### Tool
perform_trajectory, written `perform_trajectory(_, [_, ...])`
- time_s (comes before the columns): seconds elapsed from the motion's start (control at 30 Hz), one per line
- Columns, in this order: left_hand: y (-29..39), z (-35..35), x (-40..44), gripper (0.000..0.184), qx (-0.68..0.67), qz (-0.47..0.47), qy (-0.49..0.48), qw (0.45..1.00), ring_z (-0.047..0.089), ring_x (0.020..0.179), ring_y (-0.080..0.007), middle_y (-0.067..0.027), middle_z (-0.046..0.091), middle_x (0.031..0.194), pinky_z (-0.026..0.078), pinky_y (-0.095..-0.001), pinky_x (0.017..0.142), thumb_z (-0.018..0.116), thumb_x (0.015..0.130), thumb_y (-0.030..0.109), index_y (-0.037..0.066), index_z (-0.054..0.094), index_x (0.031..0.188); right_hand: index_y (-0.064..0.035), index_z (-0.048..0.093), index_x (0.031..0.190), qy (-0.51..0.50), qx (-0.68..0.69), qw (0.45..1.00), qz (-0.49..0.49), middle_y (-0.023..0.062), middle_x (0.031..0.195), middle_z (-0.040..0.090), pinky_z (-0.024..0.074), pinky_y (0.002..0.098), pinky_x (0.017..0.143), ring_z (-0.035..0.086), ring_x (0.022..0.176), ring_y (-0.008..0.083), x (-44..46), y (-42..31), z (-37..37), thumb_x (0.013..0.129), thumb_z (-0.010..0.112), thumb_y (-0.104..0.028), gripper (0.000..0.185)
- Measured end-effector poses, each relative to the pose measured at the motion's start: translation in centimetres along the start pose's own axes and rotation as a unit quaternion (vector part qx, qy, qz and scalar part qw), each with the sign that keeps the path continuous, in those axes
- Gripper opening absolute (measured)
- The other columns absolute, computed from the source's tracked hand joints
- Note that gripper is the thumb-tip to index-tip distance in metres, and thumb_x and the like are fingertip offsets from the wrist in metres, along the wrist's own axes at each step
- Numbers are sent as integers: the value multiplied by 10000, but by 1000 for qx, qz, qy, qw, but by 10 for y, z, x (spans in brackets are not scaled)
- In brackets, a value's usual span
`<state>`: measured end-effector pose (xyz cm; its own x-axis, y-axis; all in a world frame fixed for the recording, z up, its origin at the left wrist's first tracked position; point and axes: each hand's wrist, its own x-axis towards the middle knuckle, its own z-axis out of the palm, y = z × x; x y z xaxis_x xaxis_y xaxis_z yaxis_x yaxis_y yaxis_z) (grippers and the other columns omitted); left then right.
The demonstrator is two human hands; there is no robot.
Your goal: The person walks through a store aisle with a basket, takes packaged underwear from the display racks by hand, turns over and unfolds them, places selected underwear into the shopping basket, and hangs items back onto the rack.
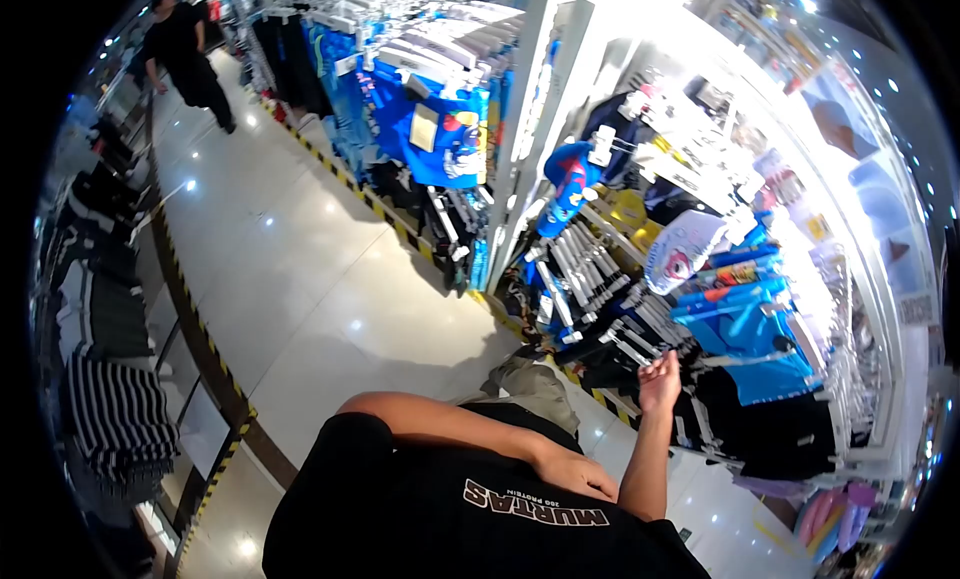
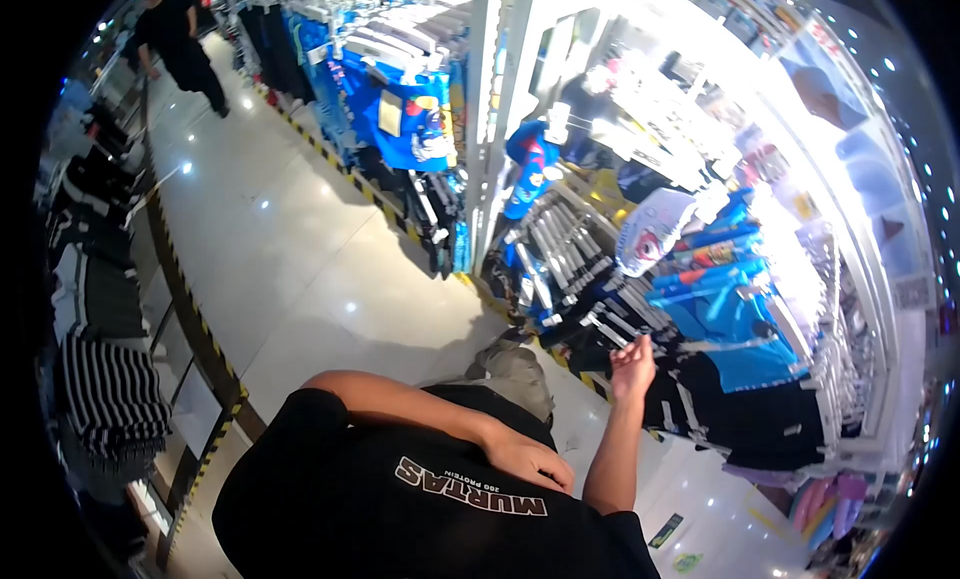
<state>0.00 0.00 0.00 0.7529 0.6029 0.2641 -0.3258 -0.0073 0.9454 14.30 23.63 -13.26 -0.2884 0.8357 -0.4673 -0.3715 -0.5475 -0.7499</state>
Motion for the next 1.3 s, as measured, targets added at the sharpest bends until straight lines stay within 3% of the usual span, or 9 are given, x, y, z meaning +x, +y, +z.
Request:
perform_trajectory(0.17, [1,-35,-35,261,99,-58,30,993,553,904,-197,-108,563,969,434,-326,812,466,1027,219,-23,563,1030,-105,589,962,4,-54,991,125,-4,646,525,479,324,621,512,567,158,7,93,83,922,627,-368,268])
perform_trajectory(0.37, [12,-51,-61,294,91,74,187,975,530,866,-235,-134,529,930,427,-352,792,449,1033,251,-29,521,981,-76,579,936,-158,-202,953,161,53,683,560,507,364,533,547,539,176,4,132,170,938,600,-226,152])
perform_trajectory(0.63, [62,-98,-176,416,169,-12,375,912,492,691,-184,-111,511,726,405,-353,666,494,1016,308,-33,498,778,-70,592,951,-286,-258,897,217,45,681,580,517,309,542,536,522,143,23,188,317,944,624,-218,151])
perform_trajectory(0.7, [54,-103,-219,331,155,-61,502,849,521,759,-118,-78,576,784,438,-312,705,568,983,300,-7,586,863,-55,610,960,-335,-255,886,193,38,700,588,513,288,553,543,532,128,25,202,352,945,621,-199,145])
perform_trajectory(0.83, [-3,-107,-318,303,93,-240,763,593,568,734,-129,-50,636,791,464,-287,694,623,939,306,4,645,928,-59,613,950,-395,-232,870,180,35,712,611,501,256,554,565,540,118,22,220,420,950,614,-192,134])
perform_trajectory(0.87, [-35,-100,-346,317,92,-201,824,521,589,718,-138,-68,643,786,483,-290,666,622,935,309,-6,654,924,-57,612,954,-407,-230,866,180,34,713,614,499,254,553,570,543,118,25,228,433,951,615,-197,140])
perform_trajectory(1.07, [-166,15,-462,387,-145,-247,926,247,629,682,-191,-112,657,787,527,-325,557,637,880,334,-52,637,896,-77,608,972,-437,-276,830,210,22,699,622,523,274,540,586,551,113,32,267,483,948,622,-219,145])
perform_trajectory(1.13, [-193,67,-475,331,-202,-254,936,135,586,534,-187,-117,628,686,496,-332,470,628,842,274,-55,638,817,-75,608,968,-456,-276,818,215,24,704,614,520,269,554,577,557,109,29,275,505,945,627,-222,150])
perform_trajectory(1.3, [-227,130,-447,223,-317,-269,904,98,580,475,-206,-125,605,609,454,-326,401,565,846,158,-30,670,789,-78,605,865,-455,-304,809,213,21,706,599,529,277,575,555,561,105,38,291,549,942,631,-218,162])
